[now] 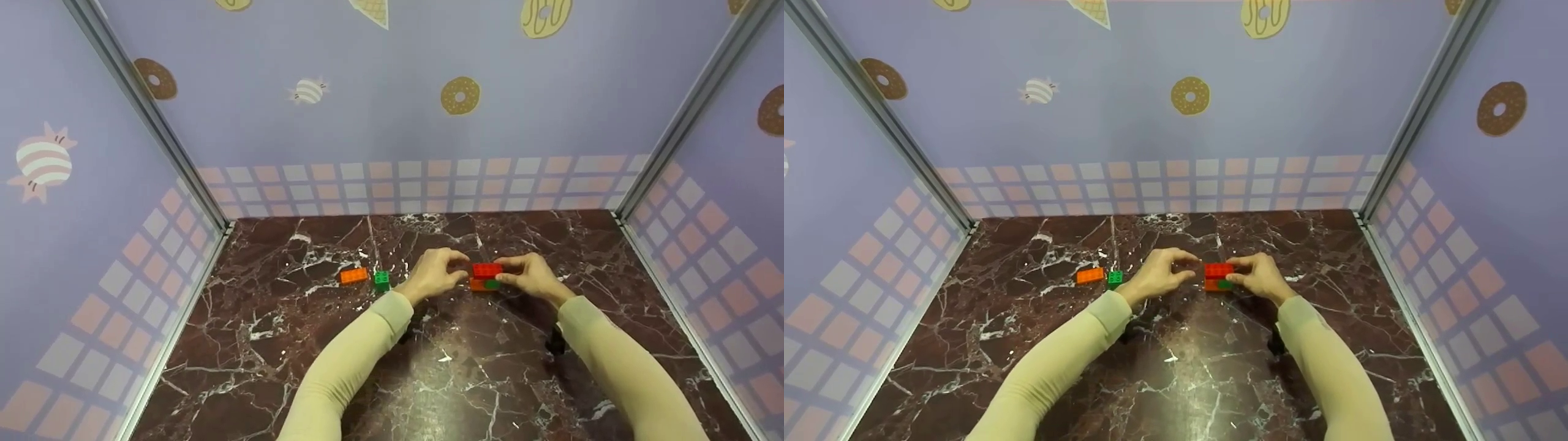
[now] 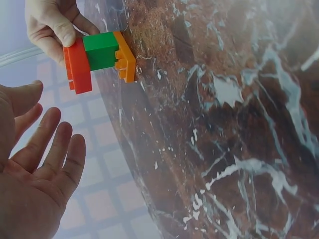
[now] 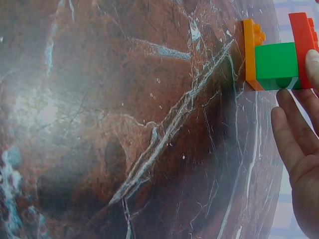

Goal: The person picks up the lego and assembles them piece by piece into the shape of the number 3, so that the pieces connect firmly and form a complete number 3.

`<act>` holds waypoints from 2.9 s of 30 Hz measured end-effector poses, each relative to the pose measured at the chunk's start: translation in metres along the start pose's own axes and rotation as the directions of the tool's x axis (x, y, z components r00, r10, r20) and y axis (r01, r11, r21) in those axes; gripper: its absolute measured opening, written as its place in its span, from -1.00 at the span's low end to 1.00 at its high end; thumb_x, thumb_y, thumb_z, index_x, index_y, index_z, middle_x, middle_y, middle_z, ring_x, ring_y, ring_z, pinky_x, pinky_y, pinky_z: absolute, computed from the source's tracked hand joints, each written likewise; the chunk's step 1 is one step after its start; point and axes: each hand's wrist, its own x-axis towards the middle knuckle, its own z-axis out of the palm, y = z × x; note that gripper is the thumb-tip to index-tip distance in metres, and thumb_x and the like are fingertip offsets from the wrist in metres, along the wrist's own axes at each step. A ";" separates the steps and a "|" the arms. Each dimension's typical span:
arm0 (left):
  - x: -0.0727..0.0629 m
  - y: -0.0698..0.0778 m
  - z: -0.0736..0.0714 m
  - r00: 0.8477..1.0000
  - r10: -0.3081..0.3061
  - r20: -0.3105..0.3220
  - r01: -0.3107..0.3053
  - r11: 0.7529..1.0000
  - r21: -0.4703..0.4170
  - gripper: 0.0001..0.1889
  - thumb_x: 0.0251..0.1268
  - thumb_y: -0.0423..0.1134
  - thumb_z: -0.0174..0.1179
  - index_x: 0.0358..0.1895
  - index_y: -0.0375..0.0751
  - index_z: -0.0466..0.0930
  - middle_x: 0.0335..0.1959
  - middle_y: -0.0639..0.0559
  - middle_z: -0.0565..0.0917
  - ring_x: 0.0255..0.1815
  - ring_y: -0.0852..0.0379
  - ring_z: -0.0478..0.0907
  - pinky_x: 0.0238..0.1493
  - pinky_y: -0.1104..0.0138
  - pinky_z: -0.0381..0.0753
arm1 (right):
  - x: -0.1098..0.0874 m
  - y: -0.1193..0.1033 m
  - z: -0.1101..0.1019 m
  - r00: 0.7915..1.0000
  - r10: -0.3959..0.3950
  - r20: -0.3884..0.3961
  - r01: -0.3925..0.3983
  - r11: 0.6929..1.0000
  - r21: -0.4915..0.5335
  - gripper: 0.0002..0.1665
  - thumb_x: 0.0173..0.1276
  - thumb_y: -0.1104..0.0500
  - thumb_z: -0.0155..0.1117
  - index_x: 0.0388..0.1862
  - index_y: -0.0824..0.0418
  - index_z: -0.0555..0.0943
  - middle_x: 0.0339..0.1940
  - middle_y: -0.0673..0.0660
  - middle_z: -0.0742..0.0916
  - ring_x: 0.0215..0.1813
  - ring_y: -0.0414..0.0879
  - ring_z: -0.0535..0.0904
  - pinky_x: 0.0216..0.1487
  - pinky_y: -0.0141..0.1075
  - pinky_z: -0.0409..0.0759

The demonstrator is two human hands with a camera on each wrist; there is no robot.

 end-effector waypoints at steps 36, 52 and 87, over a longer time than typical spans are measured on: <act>-0.042 -0.057 -0.040 1.000 0.018 -0.015 -0.017 0.999 0.049 -0.56 0.33 -0.12 0.58 0.20 -0.23 0.86 0.17 -0.20 0.89 0.23 -0.25 0.82 0.39 -0.08 0.73 | 0.000 0.001 0.001 1.000 -0.021 -0.015 0.021 0.999 -0.025 -0.47 0.47 0.25 0.60 0.35 0.40 0.76 0.25 0.46 0.83 0.00 -0.18 0.76 -0.07 -0.60 0.63; -0.060 -0.083 -0.052 0.997 -0.027 -0.077 0.033 0.997 0.071 -0.56 0.25 -0.21 0.63 0.18 -0.25 0.86 0.19 -0.23 0.87 0.19 -0.31 0.73 0.36 -0.12 0.65 | 0.000 0.002 0.001 0.999 -0.022 -0.023 0.022 1.000 -0.021 -0.49 0.46 0.27 0.60 0.33 0.41 0.77 0.23 0.46 0.84 0.00 -0.14 0.78 -0.05 -0.61 0.62; -0.090 -0.121 -0.046 0.930 -0.353 -0.106 0.350 0.936 -0.047 -0.43 0.29 -0.22 0.64 0.34 -0.29 0.75 0.11 -0.23 0.88 0.11 -0.20 0.79 0.28 -0.06 0.78 | -0.002 0.001 0.002 0.999 -0.010 -0.035 0.008 0.998 -0.062 -0.48 0.47 0.23 0.60 0.36 0.35 0.78 0.29 0.42 0.83 0.07 -0.10 0.79 -0.03 -0.60 0.62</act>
